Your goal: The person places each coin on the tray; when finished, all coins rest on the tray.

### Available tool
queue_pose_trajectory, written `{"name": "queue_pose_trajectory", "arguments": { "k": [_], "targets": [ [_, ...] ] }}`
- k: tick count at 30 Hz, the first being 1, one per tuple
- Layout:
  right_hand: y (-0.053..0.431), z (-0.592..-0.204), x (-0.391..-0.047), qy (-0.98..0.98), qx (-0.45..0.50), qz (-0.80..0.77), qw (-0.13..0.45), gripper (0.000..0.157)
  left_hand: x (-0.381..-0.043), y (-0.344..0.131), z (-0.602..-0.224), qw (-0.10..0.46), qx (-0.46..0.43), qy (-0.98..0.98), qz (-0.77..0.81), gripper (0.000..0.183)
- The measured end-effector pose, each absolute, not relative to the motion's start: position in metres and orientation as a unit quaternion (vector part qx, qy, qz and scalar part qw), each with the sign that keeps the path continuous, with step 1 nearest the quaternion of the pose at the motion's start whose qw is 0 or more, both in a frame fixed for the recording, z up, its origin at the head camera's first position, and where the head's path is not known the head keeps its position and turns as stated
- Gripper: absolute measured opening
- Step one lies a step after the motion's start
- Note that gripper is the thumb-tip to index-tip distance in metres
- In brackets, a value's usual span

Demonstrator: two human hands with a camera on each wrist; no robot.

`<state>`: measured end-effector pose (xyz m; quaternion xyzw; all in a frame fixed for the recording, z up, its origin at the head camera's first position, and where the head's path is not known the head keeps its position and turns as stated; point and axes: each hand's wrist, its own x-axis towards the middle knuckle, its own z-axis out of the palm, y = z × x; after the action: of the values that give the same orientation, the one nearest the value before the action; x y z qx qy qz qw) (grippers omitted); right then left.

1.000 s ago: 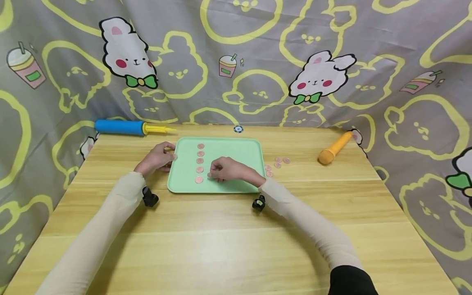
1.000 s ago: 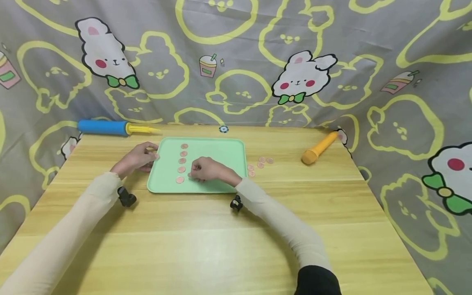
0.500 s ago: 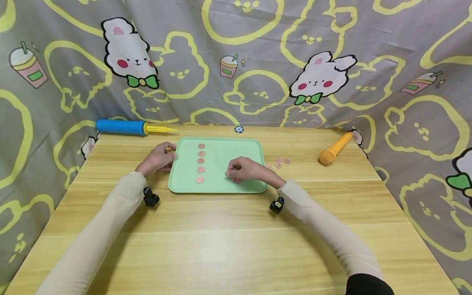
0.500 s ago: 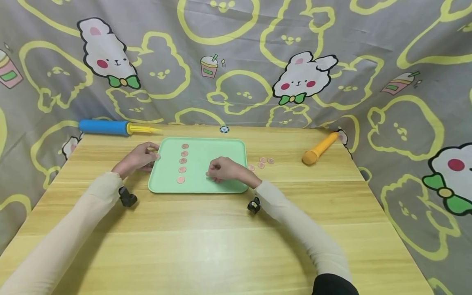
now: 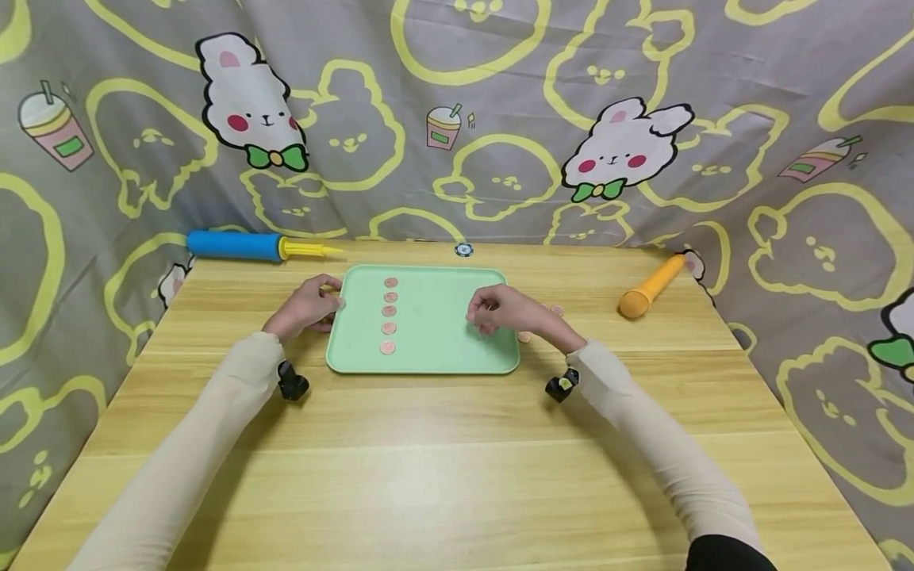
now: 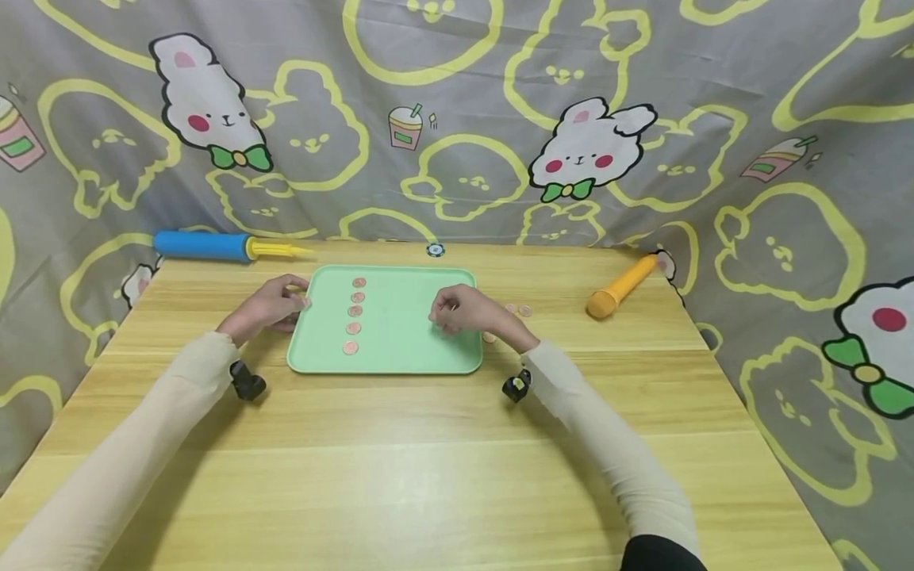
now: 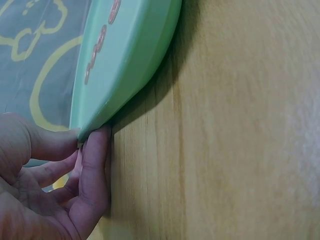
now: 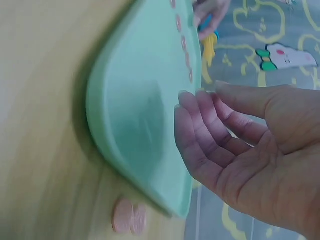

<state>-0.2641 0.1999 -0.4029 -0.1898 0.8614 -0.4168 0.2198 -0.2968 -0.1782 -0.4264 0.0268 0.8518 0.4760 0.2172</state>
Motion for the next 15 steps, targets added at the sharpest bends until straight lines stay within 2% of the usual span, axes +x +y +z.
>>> {"name": "queue_pose_trajectory", "arguments": {
  "k": [15],
  "targets": [
    [0.249, -0.4, -0.275, 0.882, -0.147, -0.423, 0.147, 0.015, -0.298, -0.178, -0.427, 0.218, 0.018, 0.851, 0.477, 0.052]
  ]
}}
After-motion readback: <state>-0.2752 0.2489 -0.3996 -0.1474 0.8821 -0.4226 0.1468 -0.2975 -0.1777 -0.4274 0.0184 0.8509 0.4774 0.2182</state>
